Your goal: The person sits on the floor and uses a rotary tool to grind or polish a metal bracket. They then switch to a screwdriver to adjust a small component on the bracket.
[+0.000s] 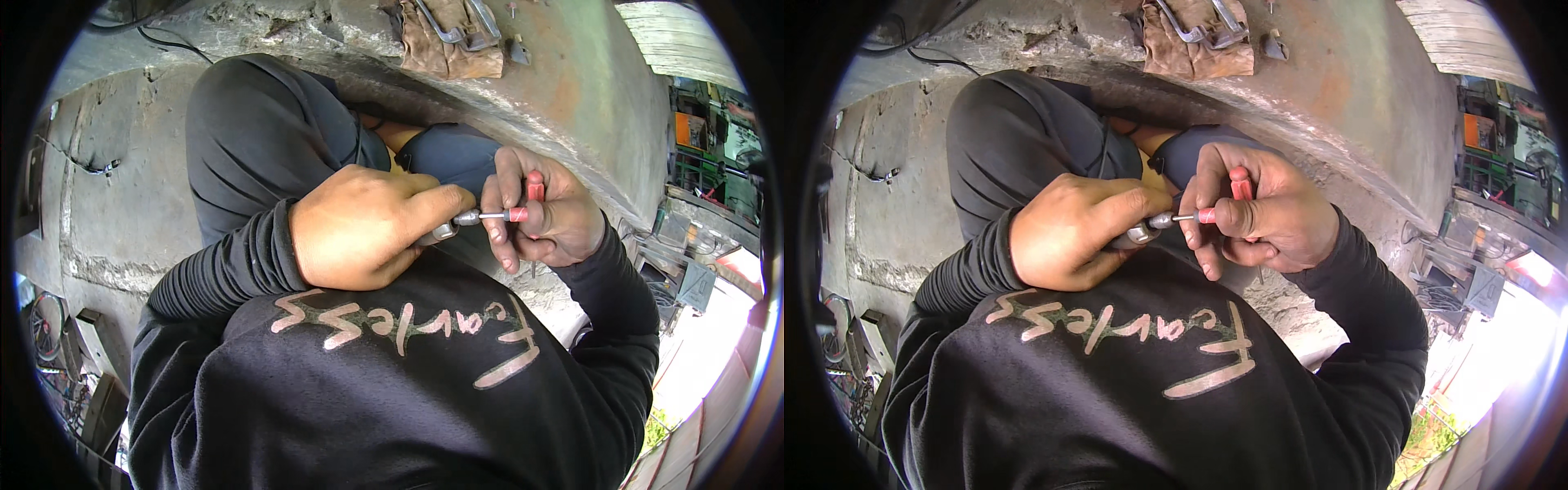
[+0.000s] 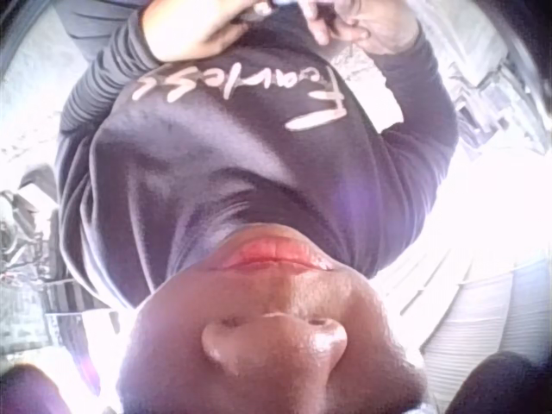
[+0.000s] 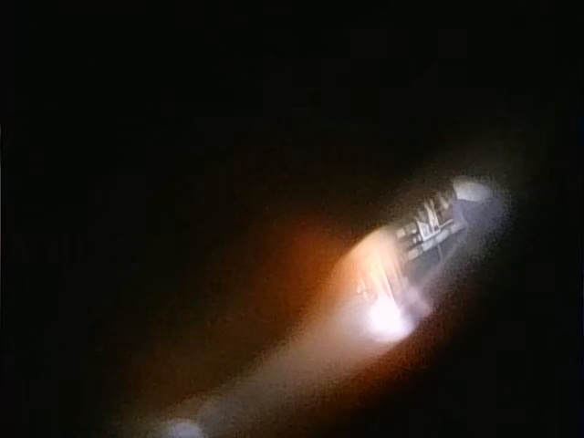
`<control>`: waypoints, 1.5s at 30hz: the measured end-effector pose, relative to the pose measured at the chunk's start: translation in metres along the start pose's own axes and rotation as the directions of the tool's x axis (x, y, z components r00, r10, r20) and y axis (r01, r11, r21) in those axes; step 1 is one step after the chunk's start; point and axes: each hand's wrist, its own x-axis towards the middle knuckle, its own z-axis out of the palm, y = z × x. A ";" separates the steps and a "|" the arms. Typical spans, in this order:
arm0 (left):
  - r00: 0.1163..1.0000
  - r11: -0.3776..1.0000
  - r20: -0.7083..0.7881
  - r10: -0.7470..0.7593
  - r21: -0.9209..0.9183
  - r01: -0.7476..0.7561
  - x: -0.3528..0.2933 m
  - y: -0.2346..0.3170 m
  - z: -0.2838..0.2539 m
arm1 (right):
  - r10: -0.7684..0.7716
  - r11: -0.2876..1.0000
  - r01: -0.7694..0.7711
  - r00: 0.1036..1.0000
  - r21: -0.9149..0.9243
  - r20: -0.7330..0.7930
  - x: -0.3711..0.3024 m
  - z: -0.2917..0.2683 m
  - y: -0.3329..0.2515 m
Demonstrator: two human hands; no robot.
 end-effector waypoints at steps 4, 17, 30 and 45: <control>1.000 1.000 0.017 0.013 -0.002 -0.013 0.001 -0.005 -0.001 | 0.015 1.000 -0.015 1.000 0.006 0.006 0.003 -0.003 0.000; 0.840 0.905 -0.446 -0.309 -0.409 0.116 0.027 0.002 -0.056 | -0.498 0.862 0.443 0.829 -0.248 -0.253 0.033 -0.008 0.011; 0.488 0.276 -0.255 -0.835 -0.961 -0.031 0.054 -0.075 0.015 | -0.457 0.411 -0.039 0.856 -0.911 -0.242 0.004 -0.011 0.074; 0.516 0.031 0.155 -0.843 -0.942 0.335 0.048 -0.127 0.014 | -0.457 0.720 0.245 0.871 -0.650 -0.179 0.047 -0.009 0.105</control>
